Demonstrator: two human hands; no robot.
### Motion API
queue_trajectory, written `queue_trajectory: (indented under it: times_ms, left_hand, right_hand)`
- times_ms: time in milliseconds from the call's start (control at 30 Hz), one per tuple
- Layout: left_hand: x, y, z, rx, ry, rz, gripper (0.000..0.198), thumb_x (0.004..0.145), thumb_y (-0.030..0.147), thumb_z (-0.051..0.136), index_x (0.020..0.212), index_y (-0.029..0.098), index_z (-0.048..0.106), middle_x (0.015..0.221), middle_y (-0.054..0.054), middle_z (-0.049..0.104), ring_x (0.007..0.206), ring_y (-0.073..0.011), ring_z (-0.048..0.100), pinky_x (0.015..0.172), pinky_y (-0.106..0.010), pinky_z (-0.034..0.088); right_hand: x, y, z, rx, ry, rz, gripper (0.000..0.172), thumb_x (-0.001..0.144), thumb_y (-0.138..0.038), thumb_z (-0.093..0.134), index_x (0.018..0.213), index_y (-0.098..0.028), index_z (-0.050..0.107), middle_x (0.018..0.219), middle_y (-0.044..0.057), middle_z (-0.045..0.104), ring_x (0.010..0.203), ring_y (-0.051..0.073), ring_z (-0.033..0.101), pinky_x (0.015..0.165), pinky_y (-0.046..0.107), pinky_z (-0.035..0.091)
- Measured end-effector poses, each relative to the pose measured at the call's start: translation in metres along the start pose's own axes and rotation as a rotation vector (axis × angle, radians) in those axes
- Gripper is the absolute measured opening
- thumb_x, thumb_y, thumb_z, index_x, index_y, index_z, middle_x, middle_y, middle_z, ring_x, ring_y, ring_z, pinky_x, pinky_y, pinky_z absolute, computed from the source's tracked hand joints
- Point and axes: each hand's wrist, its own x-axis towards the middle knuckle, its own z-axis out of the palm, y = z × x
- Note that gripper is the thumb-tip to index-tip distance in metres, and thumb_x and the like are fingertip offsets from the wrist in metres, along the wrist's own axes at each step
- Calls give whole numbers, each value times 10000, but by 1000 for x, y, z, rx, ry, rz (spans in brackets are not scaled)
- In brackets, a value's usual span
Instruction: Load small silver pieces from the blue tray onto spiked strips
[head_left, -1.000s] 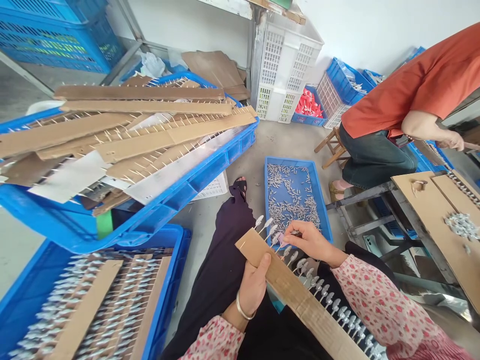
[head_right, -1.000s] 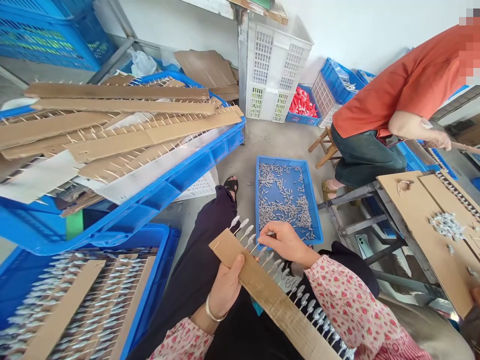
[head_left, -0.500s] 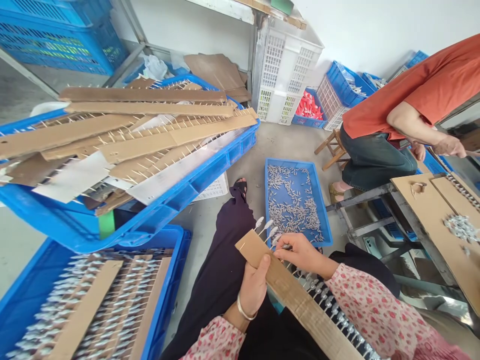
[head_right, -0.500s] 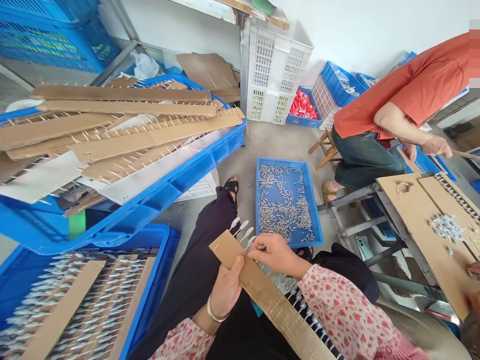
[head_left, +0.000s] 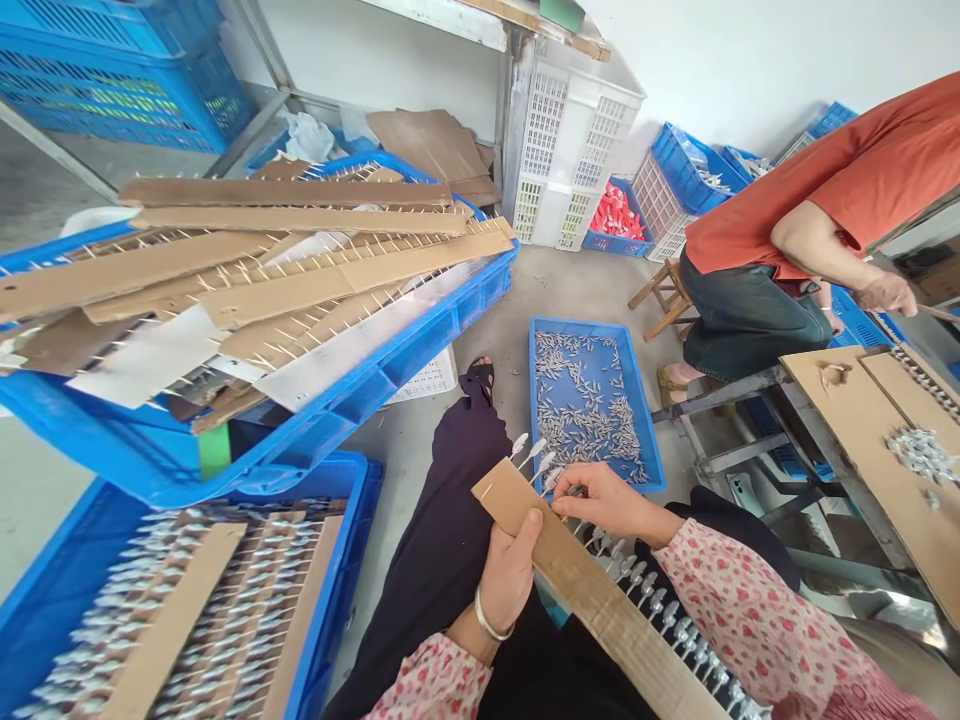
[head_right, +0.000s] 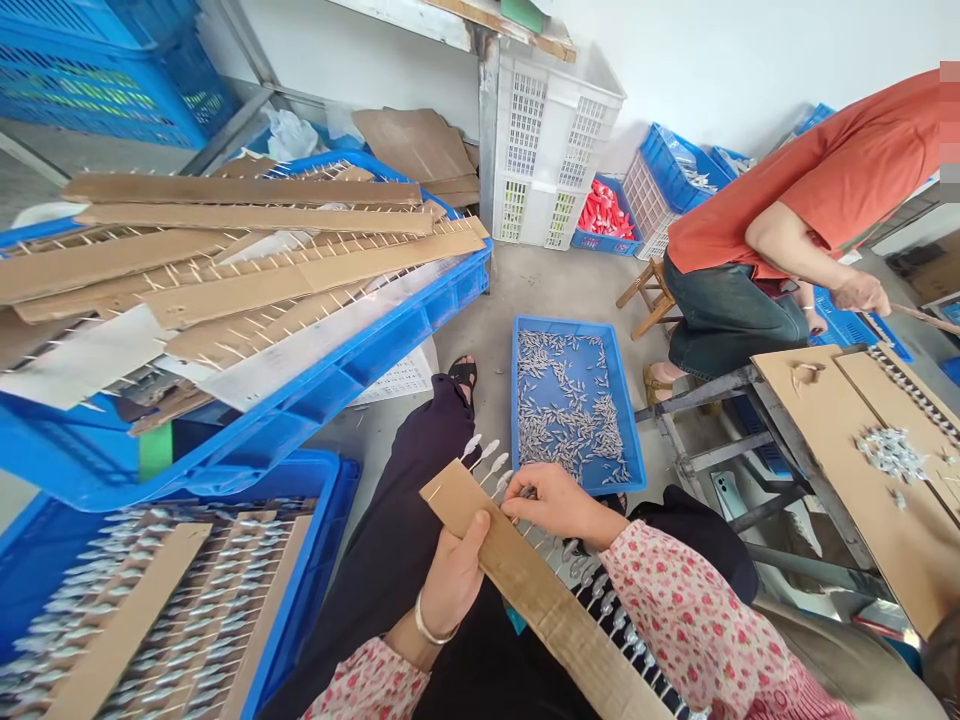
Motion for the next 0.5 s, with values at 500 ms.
queue_trajectory:
  times_ms: [500]
  left_hand:
    - [1,0,-1,-10,-21,-21,300,697,377,752,877,151,670,766,-49,706,691,-197,650,641,-306,521]
  right_hand:
    - [-8,6,2,10,220,16,137,799,-204,584,669,-169,609,694,3,617,644,135,541,587,236,400]
